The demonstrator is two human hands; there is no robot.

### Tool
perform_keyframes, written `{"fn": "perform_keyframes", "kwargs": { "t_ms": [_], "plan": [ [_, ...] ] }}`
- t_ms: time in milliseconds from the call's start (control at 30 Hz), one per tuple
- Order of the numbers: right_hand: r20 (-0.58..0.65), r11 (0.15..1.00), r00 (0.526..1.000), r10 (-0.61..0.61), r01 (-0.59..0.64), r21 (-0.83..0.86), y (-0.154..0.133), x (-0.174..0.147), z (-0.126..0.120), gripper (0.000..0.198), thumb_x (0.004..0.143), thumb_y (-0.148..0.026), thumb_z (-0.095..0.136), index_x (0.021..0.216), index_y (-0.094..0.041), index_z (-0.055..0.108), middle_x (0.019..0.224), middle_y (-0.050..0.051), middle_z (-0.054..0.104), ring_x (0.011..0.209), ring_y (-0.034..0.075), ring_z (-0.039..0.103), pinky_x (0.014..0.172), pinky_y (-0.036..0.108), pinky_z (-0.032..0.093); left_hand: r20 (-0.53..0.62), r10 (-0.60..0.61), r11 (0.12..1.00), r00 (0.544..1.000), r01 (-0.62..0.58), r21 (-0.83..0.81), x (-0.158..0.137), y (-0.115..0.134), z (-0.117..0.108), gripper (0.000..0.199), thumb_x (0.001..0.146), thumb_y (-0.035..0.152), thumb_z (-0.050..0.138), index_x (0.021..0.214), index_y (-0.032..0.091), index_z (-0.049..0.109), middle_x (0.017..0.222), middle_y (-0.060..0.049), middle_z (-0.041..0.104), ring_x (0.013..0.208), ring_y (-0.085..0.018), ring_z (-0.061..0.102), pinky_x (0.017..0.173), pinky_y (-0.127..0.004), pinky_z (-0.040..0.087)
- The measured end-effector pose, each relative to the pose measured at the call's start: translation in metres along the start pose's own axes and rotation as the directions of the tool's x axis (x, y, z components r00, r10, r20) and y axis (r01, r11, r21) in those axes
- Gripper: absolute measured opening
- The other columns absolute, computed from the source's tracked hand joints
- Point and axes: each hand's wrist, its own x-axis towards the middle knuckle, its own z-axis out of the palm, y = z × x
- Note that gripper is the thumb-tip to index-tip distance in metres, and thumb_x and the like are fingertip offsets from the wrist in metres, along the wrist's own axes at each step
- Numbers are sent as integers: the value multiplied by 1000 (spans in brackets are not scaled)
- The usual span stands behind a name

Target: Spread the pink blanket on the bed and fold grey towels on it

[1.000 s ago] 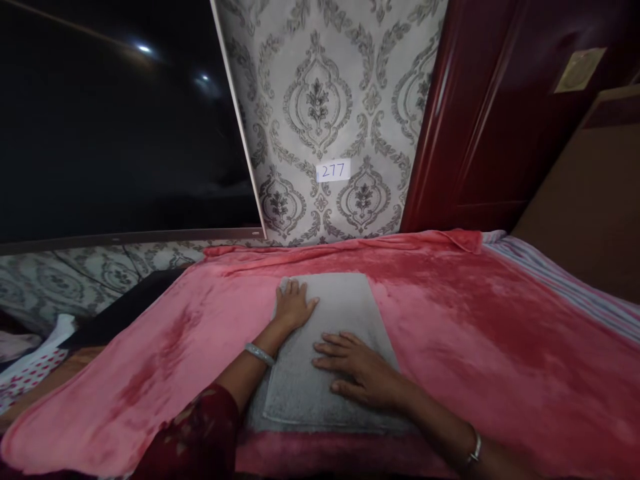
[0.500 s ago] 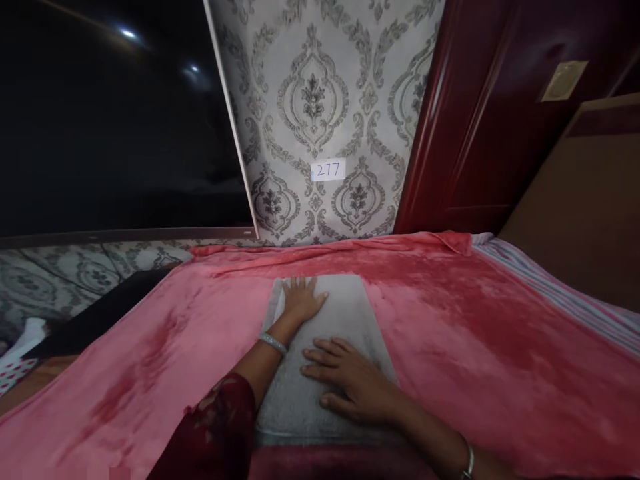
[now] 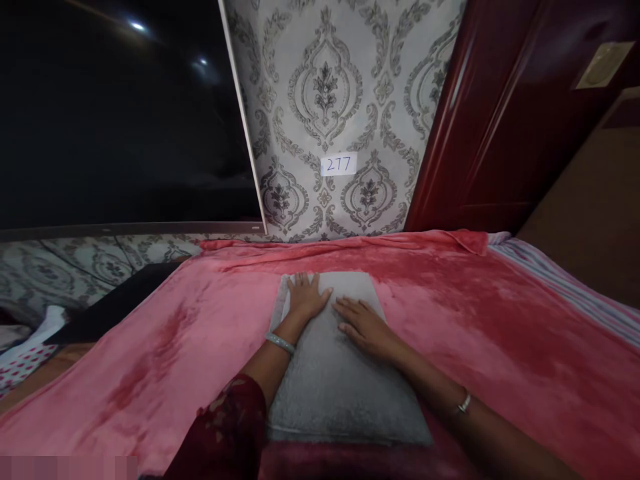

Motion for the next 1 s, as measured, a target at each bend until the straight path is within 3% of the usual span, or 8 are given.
{"fn": "perform_keyframes", "kwargs": {
  "t_ms": [100,200,433,767,1000],
  "plan": [
    [23,988,997,75,-72,-135,23,26,-4,62,104,-48,35,161,-23,32,165,9,23,154,27,17,123,57,17,-8,1,1000,1000,-1,3,-3,1,-3,73,98,62,29,157,19,38,163,-21,33,153,-39,23,123,-62,10],
    [7,970,991,132,-127,-206,43,45,-6,62,104,-52,33,161,-27,32,166,6,22,154,27,17,123,57,18,6,-1,1000,1000,1,2,-5,3,-6,72,99,60,29,158,19,38,163,-21,32,153,-38,23,123,-61,10],
    [-30,936,953,301,-302,-180,76,66,-6,65,104,-58,29,162,-27,30,166,7,21,153,29,19,122,56,20,58,11,1000,998,-11,-4,-4,1,-10,77,97,64,31,158,18,36,162,-20,34,152,-39,25,122,-61,13],
    [-33,929,941,336,-337,-157,81,69,-1,65,105,-55,29,163,-24,27,168,8,16,154,28,13,122,52,19,96,82,997,992,-80,-19,-1,-10,-7,82,95,69,28,159,18,33,165,-20,27,154,-40,20,122,-61,11],
    [-26,929,938,346,-347,-133,74,68,-9,63,106,-47,30,162,-18,29,167,10,18,155,26,10,124,47,15,99,73,997,992,-74,6,-17,-21,-16,78,98,65,28,158,15,34,165,-22,28,155,-34,21,124,-52,13]
  ]
}}
